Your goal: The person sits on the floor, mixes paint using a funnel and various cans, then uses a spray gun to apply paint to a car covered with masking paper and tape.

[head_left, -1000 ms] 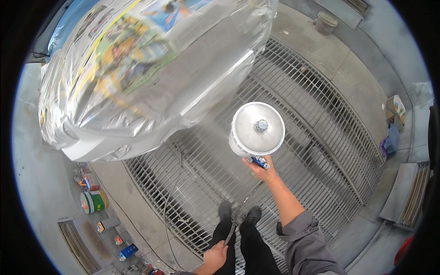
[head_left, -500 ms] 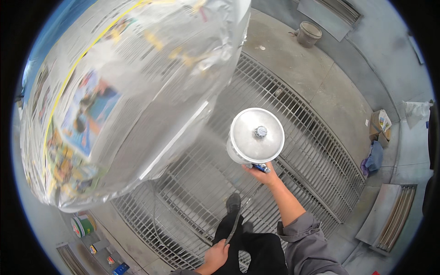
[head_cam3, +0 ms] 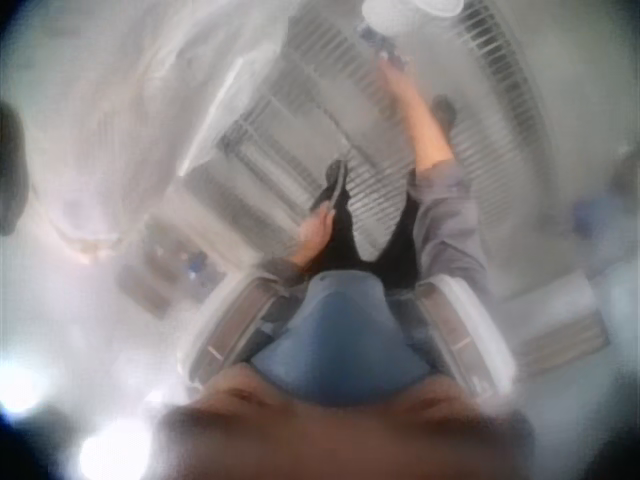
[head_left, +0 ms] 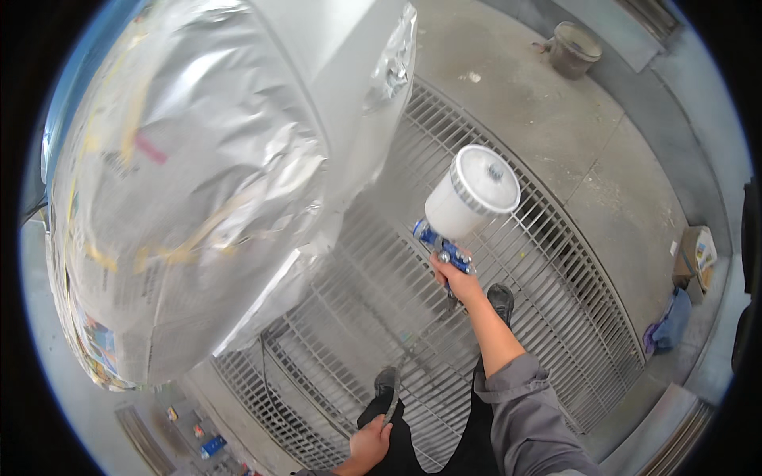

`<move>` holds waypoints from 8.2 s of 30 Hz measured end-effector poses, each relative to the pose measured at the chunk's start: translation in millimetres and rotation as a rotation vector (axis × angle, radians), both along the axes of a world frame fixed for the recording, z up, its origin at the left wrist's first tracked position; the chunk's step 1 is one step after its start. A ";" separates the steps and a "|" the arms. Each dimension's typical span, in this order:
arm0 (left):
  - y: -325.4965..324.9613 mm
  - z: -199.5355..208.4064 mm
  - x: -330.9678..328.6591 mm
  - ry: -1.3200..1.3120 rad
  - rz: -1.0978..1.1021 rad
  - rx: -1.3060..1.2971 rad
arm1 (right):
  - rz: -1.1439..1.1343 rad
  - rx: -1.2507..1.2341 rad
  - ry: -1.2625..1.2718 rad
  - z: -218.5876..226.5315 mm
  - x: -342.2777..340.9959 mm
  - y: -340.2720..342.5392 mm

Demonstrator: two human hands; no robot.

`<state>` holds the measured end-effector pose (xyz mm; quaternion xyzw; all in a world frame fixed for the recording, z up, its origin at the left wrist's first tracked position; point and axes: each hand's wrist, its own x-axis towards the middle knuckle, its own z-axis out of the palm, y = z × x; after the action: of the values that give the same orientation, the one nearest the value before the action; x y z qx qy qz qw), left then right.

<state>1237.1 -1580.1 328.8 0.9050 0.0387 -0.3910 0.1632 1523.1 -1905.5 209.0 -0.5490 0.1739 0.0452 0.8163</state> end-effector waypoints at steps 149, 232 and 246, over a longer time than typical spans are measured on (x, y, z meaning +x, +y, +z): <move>-686.8 191.7 122.3 -0.518 0.939 -0.334 | 0.878 -0.316 -0.077 511.3 393.7 -334.0; -1025.9 75.5 747.1 -0.373 1.402 -0.161 | 0.921 -0.360 -0.597 151.6 974.4 -516.3; -1047.5 43.7 729.9 -0.141 1.334 -0.134 | 1.339 0.047 -0.637 59.1 837.8 -554.4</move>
<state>1966.9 -2627.6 372.5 0.6987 0.5541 -0.1482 0.4275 2360.9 -2459.8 268.1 -0.5064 -0.4442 0.3756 0.6365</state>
